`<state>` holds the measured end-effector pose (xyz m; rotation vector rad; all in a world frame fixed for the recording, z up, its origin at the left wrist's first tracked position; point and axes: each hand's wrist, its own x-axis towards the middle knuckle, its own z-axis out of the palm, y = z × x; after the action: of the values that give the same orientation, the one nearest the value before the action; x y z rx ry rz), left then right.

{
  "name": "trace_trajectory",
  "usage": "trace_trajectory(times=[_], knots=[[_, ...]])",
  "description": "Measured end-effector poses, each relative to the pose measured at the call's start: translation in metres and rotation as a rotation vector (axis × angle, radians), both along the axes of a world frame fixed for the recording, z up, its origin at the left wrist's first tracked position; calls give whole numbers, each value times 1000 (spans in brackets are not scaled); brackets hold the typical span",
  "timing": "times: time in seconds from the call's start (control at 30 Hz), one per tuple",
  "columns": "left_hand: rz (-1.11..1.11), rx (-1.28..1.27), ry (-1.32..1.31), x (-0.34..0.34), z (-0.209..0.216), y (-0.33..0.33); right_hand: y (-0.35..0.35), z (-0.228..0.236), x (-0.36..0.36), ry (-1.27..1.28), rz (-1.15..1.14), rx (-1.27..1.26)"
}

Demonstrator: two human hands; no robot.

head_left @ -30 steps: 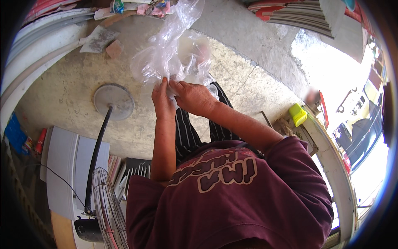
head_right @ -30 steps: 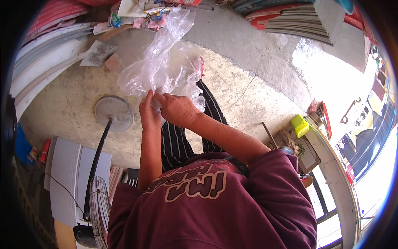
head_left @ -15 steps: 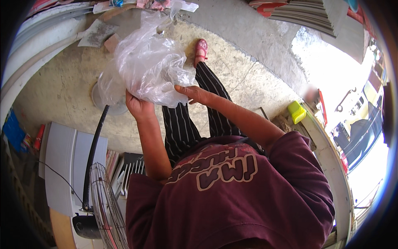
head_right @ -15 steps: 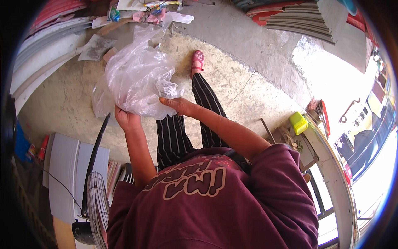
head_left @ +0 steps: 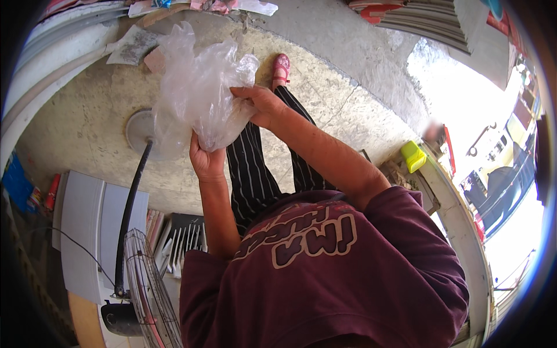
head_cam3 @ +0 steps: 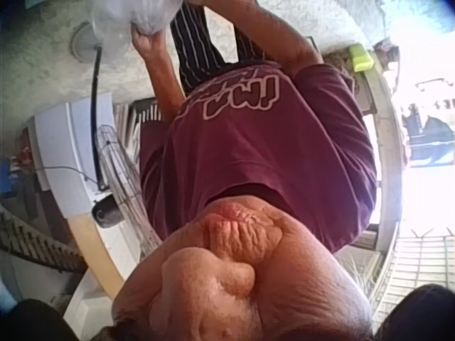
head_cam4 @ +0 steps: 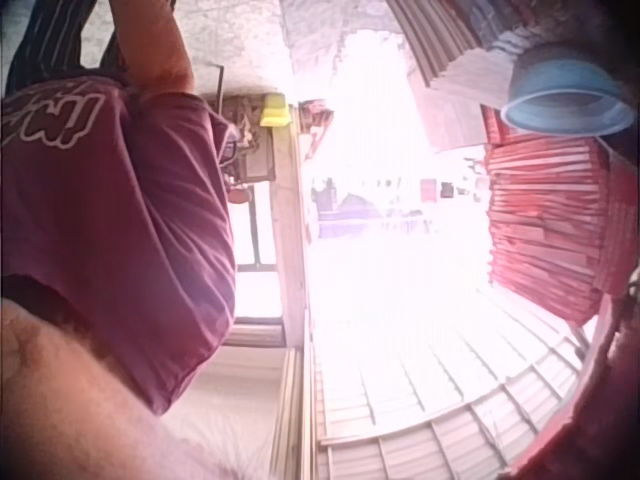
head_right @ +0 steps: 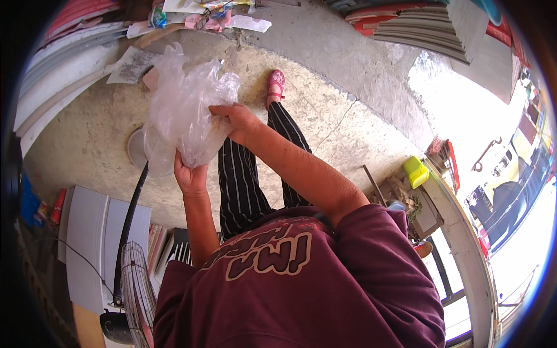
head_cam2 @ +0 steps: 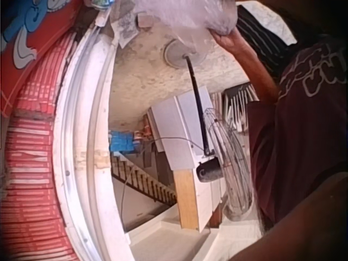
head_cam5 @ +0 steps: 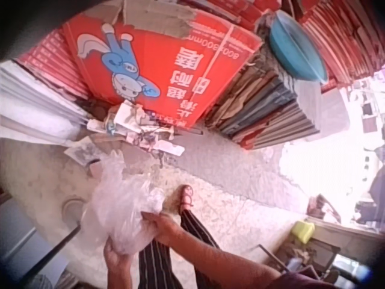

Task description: The person collects various scraps including cardboard and plastic into a clear plastic bag by hand and ties it closed.

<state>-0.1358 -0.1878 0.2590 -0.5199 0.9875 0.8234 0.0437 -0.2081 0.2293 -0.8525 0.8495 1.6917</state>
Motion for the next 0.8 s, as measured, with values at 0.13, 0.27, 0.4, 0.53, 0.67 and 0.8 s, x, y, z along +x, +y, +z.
trace_trajectory(times=[0.13,0.27,0.4,0.53,0.67,0.8], knots=[[96,21,-37,-16,-10,12,17,6,27,-48,-58,-41],[148,75,-83,-30,-13,26,18,-19,53,-216,-149,68],[175,150,-4,-62,-18,39,16,-30,84,-256,-131,100],[201,264,84,-97,-7,60,-3,-47,116,-429,-79,18],[182,417,412,-107,13,75,-24,-62,127,-535,49,-72],[117,516,752,-94,30,83,-43,-75,120,-637,295,-173]])
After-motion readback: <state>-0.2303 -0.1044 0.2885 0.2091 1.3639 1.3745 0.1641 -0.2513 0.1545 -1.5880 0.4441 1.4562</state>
